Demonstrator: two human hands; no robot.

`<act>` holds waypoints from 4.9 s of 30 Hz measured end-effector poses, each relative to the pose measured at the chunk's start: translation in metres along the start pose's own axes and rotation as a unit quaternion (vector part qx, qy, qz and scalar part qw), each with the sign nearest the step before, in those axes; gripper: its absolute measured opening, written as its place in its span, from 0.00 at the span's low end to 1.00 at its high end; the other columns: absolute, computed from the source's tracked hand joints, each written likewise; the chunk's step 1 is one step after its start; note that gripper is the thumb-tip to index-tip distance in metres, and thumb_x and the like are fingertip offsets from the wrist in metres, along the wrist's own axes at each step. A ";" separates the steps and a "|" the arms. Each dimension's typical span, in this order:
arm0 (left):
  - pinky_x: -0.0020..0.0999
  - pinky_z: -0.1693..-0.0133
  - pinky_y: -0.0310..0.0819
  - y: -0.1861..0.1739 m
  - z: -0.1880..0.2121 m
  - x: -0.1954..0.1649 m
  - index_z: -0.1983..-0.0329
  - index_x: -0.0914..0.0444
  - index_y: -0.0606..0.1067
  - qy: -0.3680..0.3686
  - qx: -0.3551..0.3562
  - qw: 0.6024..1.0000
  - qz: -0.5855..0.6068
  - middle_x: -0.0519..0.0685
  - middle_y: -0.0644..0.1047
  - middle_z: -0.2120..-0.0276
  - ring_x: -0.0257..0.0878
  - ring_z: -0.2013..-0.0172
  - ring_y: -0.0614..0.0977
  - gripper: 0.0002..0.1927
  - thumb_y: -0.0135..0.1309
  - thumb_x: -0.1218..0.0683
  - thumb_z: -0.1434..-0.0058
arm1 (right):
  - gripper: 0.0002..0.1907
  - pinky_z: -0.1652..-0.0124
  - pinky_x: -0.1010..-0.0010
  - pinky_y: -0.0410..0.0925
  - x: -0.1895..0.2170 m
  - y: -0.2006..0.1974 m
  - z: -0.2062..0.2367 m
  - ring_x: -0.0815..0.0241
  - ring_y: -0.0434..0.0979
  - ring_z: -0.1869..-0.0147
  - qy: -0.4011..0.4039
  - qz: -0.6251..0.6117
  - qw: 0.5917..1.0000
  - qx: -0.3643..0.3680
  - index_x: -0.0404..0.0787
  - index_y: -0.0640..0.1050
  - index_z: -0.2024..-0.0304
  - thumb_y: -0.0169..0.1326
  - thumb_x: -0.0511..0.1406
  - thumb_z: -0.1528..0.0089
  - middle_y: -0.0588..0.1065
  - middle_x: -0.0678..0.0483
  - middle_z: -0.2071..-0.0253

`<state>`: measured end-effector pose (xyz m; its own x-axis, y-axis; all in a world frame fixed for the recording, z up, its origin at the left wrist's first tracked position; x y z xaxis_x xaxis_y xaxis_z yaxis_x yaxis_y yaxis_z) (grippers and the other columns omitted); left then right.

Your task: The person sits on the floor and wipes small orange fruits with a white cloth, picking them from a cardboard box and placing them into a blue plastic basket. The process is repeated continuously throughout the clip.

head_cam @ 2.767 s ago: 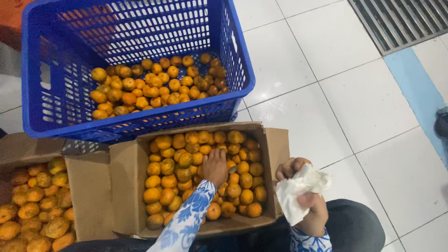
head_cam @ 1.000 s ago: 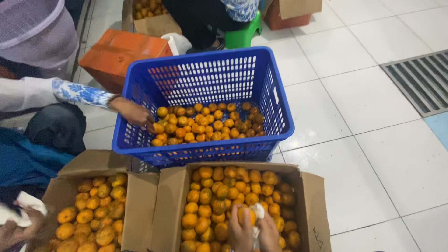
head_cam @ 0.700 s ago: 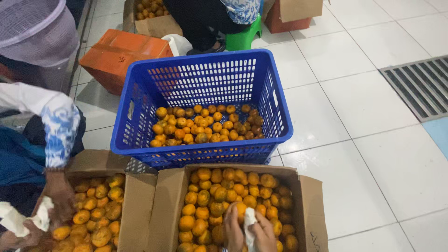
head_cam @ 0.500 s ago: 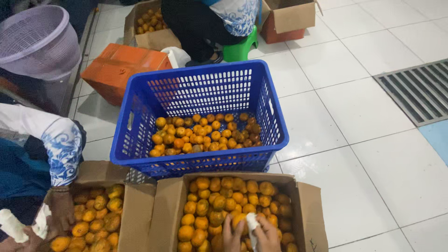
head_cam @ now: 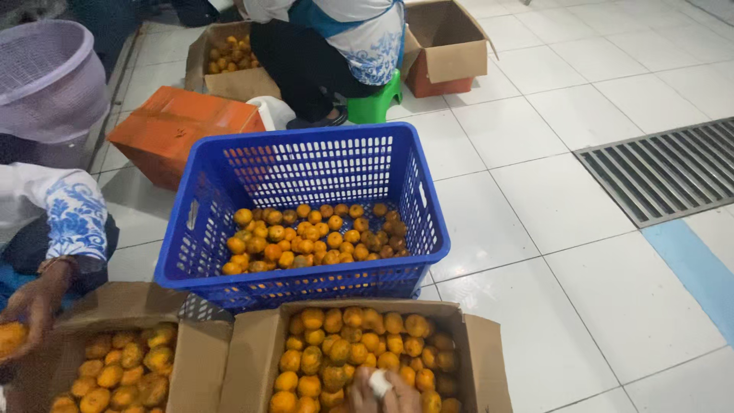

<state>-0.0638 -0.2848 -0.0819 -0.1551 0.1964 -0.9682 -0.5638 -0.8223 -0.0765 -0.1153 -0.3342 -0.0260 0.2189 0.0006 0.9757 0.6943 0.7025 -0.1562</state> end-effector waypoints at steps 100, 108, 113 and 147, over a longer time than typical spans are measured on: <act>0.52 0.52 0.70 -0.047 -0.189 -0.201 0.51 0.61 0.72 0.295 0.042 0.892 -0.341 0.58 0.75 0.54 0.58 0.49 0.75 0.24 0.64 0.42 0.42 | 0.19 0.73 0.64 0.71 -0.039 -0.092 0.028 0.55 0.78 0.70 0.209 -0.277 0.909 -0.230 0.40 0.75 0.49 0.46 0.43 0.37 0.77 0.47 0.63; 0.50 0.46 0.71 0.026 -0.131 -0.104 0.52 0.59 0.74 0.405 0.161 0.828 -0.354 0.52 0.74 0.51 0.52 0.48 0.75 0.18 0.60 0.49 0.42 | 0.07 0.57 0.60 0.70 -0.008 -0.145 0.054 0.53 0.76 0.59 -0.099 -0.323 0.934 -0.113 0.35 0.70 0.61 0.51 0.33 0.30 0.75 0.51 0.63; 0.51 0.51 0.68 0.074 -0.093 -0.027 0.47 0.65 0.75 0.412 0.181 0.795 -0.407 0.58 0.75 0.50 0.53 0.49 0.76 0.30 0.58 0.53 0.57 | 0.06 0.60 0.64 0.68 -0.041 -0.150 0.054 0.56 0.76 0.60 0.013 -0.179 0.927 -0.328 0.41 0.76 0.65 0.53 0.35 0.43 0.78 0.53 0.65; 0.46 0.40 0.64 -0.007 0.033 0.044 0.38 0.73 0.69 0.083 0.014 0.995 -0.049 0.68 0.73 0.41 0.61 0.40 0.73 0.30 0.36 0.44 0.26 | 0.17 0.67 0.68 0.70 -0.065 -0.004 0.041 0.61 0.77 0.65 0.054 0.104 0.974 -0.195 0.38 0.78 0.48 0.44 0.37 0.34 0.79 0.50 0.63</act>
<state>-0.0934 -0.2531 -0.1159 0.0363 0.1822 -0.9826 -0.5924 -0.7880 -0.1680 -0.1601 -0.3081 -0.0826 0.4392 0.0253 0.8980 0.8300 0.3710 -0.4164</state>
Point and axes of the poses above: each hand's wrist, its own z-axis away from the middle knuckle, its own y-axis out of the palm, x = y × z, the point moved 1 cm from there along -z, towards the middle knuckle
